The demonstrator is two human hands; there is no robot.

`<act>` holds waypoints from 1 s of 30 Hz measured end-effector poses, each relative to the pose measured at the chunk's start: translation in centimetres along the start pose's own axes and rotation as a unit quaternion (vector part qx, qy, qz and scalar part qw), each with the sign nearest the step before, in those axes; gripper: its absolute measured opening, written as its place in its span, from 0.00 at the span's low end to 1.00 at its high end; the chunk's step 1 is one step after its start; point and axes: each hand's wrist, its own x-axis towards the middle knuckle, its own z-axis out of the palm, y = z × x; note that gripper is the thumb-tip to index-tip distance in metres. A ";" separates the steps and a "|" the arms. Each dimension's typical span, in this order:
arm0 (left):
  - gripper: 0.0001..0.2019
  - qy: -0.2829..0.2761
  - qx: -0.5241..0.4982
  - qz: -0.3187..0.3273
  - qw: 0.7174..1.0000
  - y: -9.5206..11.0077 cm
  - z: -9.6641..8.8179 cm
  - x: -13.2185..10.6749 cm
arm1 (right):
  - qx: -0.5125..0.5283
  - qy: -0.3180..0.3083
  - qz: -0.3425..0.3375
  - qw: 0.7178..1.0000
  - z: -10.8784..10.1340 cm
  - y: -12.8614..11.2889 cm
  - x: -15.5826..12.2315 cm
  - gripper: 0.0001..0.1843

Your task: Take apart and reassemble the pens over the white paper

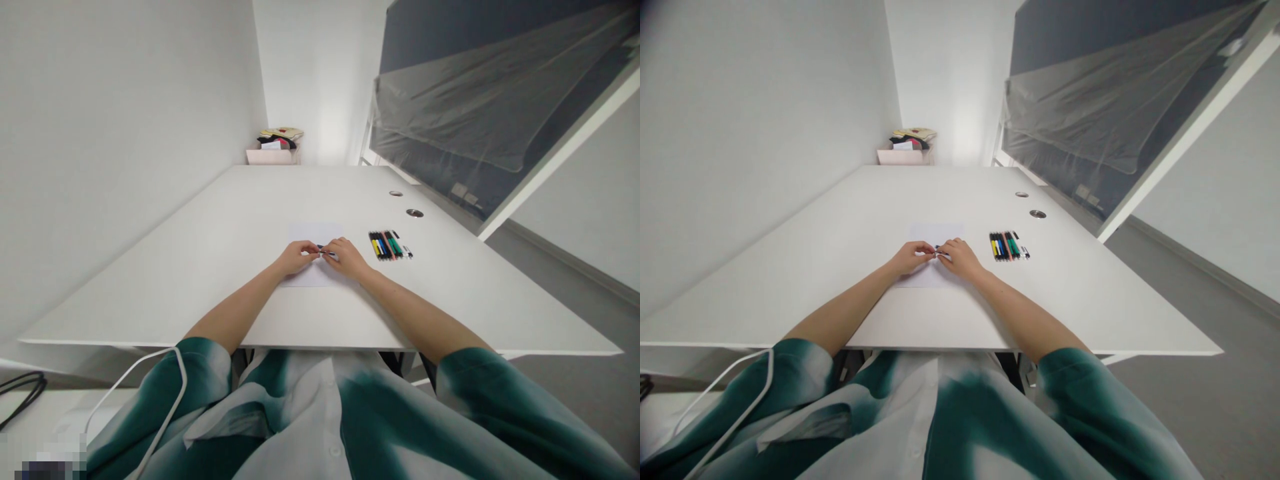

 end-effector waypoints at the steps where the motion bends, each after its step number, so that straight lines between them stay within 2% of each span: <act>1: 0.12 -0.006 -0.002 0.001 1.000 0.1 0.1 0.0 | 0.001 -0.002 -0.003 1.000 0.1 0.0 0.0 0.10; 13: 0.09 -0.009 -0.018 0.000 1.000 0.3 0.0 -0.1 | -0.014 -0.005 -0.012 1.000 0.1 -0.1 0.1 0.10; 21: 0.08 -0.008 0.038 0.013 0.999 0.6 -0.4 0.0 | -0.024 0.005 -0.009 1.000 0.2 0.2 0.0 0.10; 26: 0.08 0.031 0.079 -0.018 0.996 0.3 -1.4 0.0 | -0.026 0.019 0.017 0.999 0.2 0.6 -0.1 0.09; 30: 0.07 0.042 0.173 -0.049 0.983 0.1 -2.1 -0.3 | -0.040 0.005 0.035 0.999 0.2 0.5 -0.2 0.09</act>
